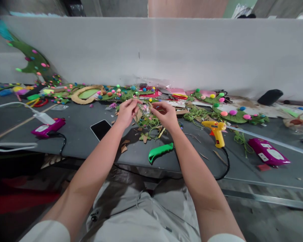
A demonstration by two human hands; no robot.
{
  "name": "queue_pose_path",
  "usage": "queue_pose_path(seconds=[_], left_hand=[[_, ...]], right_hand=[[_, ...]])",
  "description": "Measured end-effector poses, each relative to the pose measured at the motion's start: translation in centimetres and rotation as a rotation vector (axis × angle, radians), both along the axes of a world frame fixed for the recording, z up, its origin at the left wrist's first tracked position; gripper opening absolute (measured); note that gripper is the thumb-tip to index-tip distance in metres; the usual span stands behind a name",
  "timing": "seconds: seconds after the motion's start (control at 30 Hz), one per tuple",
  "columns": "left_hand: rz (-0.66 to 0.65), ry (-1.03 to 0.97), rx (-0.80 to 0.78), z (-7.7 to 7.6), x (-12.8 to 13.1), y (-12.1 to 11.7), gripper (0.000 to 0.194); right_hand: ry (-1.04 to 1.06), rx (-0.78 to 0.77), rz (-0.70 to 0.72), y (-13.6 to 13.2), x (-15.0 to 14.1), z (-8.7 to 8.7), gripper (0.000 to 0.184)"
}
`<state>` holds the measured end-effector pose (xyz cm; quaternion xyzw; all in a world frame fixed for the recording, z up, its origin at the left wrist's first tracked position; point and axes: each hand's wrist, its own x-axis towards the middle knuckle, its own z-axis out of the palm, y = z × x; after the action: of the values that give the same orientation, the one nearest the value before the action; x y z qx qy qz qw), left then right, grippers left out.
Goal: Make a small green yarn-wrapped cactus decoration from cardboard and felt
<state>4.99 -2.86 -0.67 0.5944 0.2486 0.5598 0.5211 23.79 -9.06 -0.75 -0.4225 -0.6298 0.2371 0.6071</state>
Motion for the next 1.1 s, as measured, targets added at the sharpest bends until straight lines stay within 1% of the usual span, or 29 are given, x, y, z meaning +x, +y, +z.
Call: queue_pose_path(seconds=[0.07, 0.13, 0.2, 0.23, 0.3, 0.37, 0.5, 0.57, 0.6, 0.7, 0.77, 0.83, 0.93, 1.0, 1.03, 1.07, 1.1], left_hand=[[-0.174, -0.222, -0.183, 0.9, -0.4, -0.2, 0.027], [-0.326, -0.351, -0.308, 1.5, -0.8, -0.6, 0.029], [-0.399, -0.423, -0.394, 2.0, -1.1, -1.0, 0.034], [-0.414, -0.447, -0.42, 2.1, -1.3, -1.2, 0.037], [-0.416, -0.494, -0.437, 2.4, -1.6, -1.6, 0.041], [-0.391, -0.562, -0.424, 2.6, -2.1, -1.8, 0.041], [-0.269, -0.726, -0.365, 3.0, -3.6, -1.3, 0.037], [-0.181, -0.76, -0.322, 2.9, -4.2, -0.7, 0.037], [-0.126, -0.746, -0.319, 2.9, -4.3, -0.3, 0.037], [0.029, -0.654, -0.374, 2.5, -4.1, 0.8, 0.033], [0.099, -0.652, -0.378, 2.2, -3.7, 1.4, 0.026], [0.143, -0.663, -0.377, 2.0, -3.4, 1.7, 0.022], [0.173, -0.654, -0.388, 1.8, -3.3, 1.8, 0.022], [0.189, -0.644, -0.395, 1.8, -3.3, 1.9, 0.022], [0.194, -0.638, -0.399, 1.8, -3.3, 1.9, 0.023], [0.194, -0.629, -0.405, 1.8, -3.2, 1.9, 0.023], [0.191, -0.62, -0.412, 1.8, -3.2, 1.8, 0.023]], right_hand=[[-0.107, -0.043, 0.032, 0.2, 0.0, -0.4, 0.036], [-0.214, -0.082, 0.075, 0.4, -0.5, -0.9, 0.046], [-0.317, -0.1, 0.092, 0.7, -1.2, -1.5, 0.05], [-0.374, -0.102, 0.082, 0.9, -1.4, -1.7, 0.046], [-0.468, -0.111, 0.017, 1.4, -1.4, -2.2, 0.032], [-0.52, -0.134, -0.091, 1.9, -0.7, -2.7, 0.027], [-0.548, -0.183, -0.312, 2.9, 2.4, -3.4, 0.028], [-0.497, -0.182, -0.383, 3.2, 4.0, -3.6, 0.025], [-0.45, -0.176, -0.395, 3.3, 4.5, -3.6, 0.022], [-0.243, -0.162, -0.353, 3.3, 5.3, -3.2, 0.019], [-0.063, -0.153, -0.314, 3.3, 5.4, -2.9, 0.019], [0.107, -0.14, -0.298, 3.2, 5.5, -2.8, 0.021], [0.289, -0.16, -0.306, 3.6, 6.1, -3.3, 0.03], [0.354, -0.199, -0.314, 4.6, 7.4, -3.3, 0.035], [0.355, -0.203, -0.301, 5.3, 8.5, -3.0, 0.036], [0.336, -0.203, -0.282, 6.3, 9.8, -2.2, 0.037], [0.285, -0.151, -0.227, 7.3, 11.3, -1.0, 0.037]])
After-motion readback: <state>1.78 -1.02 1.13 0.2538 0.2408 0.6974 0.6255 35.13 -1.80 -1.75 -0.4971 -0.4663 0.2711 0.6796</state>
